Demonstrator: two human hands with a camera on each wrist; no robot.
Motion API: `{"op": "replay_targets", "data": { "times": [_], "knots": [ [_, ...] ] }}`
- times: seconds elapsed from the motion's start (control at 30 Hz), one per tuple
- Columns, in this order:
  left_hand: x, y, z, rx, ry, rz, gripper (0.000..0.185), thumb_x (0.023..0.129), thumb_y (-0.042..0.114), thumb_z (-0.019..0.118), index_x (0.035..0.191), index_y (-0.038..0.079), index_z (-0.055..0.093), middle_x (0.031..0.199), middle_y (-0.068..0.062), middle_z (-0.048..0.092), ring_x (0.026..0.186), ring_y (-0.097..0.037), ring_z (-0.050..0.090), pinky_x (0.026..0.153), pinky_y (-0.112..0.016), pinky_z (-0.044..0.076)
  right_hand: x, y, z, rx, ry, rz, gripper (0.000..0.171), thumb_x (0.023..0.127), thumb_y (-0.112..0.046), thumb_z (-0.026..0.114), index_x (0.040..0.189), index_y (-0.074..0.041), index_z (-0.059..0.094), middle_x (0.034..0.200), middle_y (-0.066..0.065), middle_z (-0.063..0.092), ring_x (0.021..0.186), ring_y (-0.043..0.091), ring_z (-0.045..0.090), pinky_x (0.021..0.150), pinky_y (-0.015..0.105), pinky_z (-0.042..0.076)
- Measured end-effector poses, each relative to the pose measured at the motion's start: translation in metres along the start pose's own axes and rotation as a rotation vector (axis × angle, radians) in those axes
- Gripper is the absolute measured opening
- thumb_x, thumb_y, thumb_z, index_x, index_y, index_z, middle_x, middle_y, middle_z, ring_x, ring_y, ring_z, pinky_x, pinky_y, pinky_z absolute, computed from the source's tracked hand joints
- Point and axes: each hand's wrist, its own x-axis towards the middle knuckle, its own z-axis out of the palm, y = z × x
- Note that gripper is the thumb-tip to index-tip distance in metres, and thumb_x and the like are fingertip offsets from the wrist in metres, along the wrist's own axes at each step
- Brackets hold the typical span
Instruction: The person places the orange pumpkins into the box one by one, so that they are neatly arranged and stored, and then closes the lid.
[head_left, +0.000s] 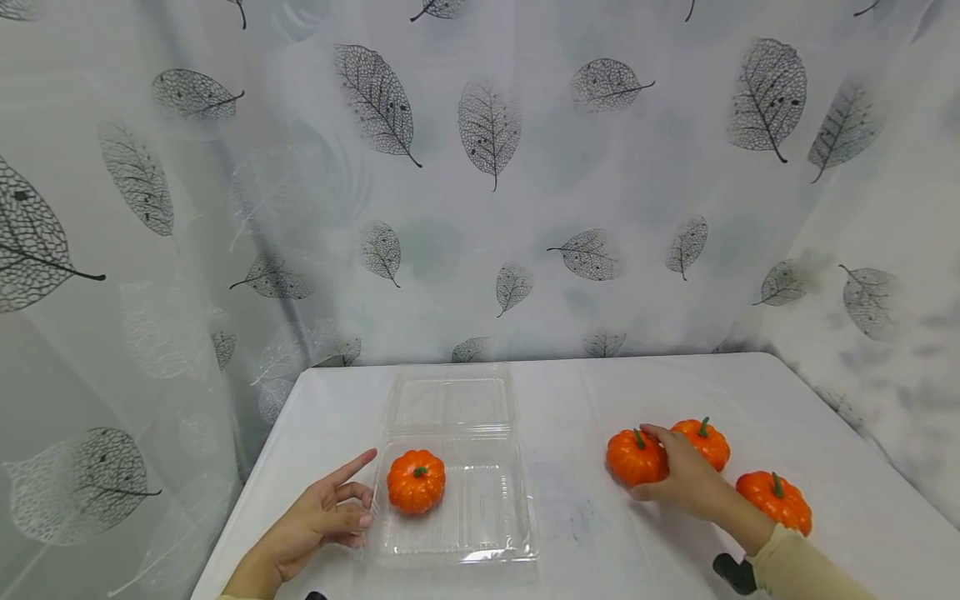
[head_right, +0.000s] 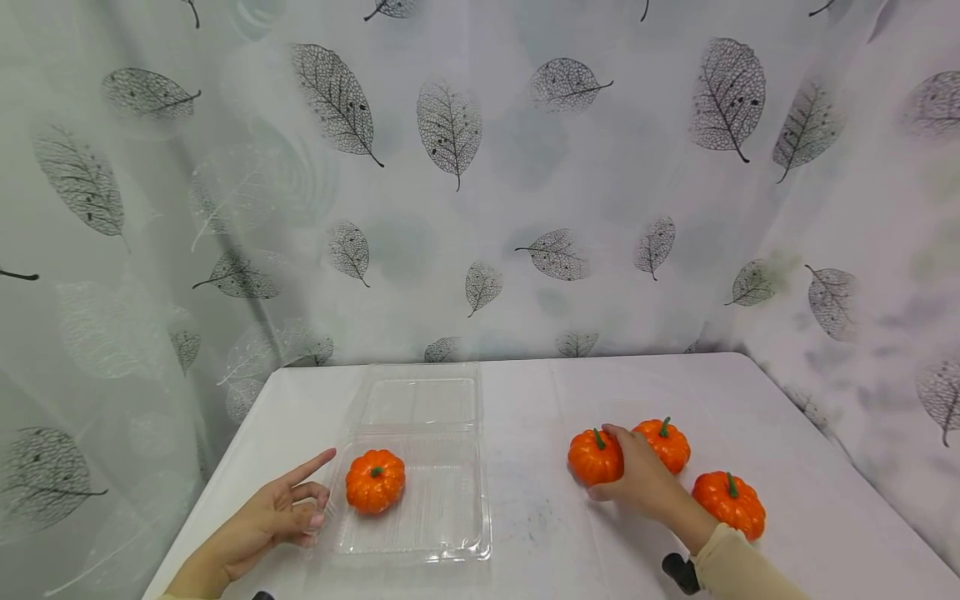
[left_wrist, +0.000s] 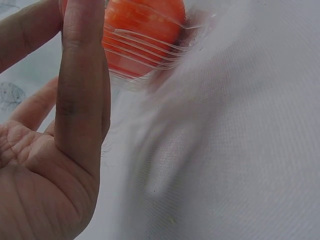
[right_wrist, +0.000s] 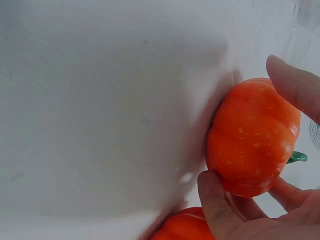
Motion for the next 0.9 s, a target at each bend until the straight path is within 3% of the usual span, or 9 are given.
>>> {"op": "replay_targets", "data": {
  "times": [0.27,0.57,0.9],
  "knots": [
    [-0.0001,0.0011,0.0020,0.004,0.009,-0.007,0.090,0.092,-0.007,0.066,0.163,0.009,0.014,0.103,-0.004,0.053,0.080,-0.012,0.059,0.071,-0.032,0.061,-0.0018,0.0061,0.0039,0.086,0.027,-0.035,0.104,0.072,-0.033,0.093,0.151,0.000,0.034,0.146,0.034,0.036,0.128,0.055,0.041,0.101,0.072,0.037],
    [0.0007,-0.0002,0.0012,0.010,0.032,-0.036,0.090,0.091,-0.006,0.067,0.163,0.013,0.016,0.102,-0.003,0.053,0.079,-0.013,0.059,0.072,-0.032,0.060,-0.0008,0.0071,0.0073,0.080,0.066,-0.034,0.103,0.073,-0.031,0.092,0.146,0.012,0.034,0.143,0.036,0.040,0.129,0.053,0.041,0.105,0.069,0.035],
    [0.0001,-0.0004,0.0009,0.015,0.024,-0.023,0.090,0.092,-0.006,0.066,0.163,0.012,0.014,0.102,-0.003,0.053,0.080,-0.012,0.059,0.072,-0.034,0.061,-0.0013,0.0066,0.0101,0.131,0.066,-0.008,0.100,0.072,-0.027,0.093,0.147,0.006,0.036,0.144,0.033,0.041,0.124,0.051,0.047,0.102,0.068,0.040]
  ]
}}
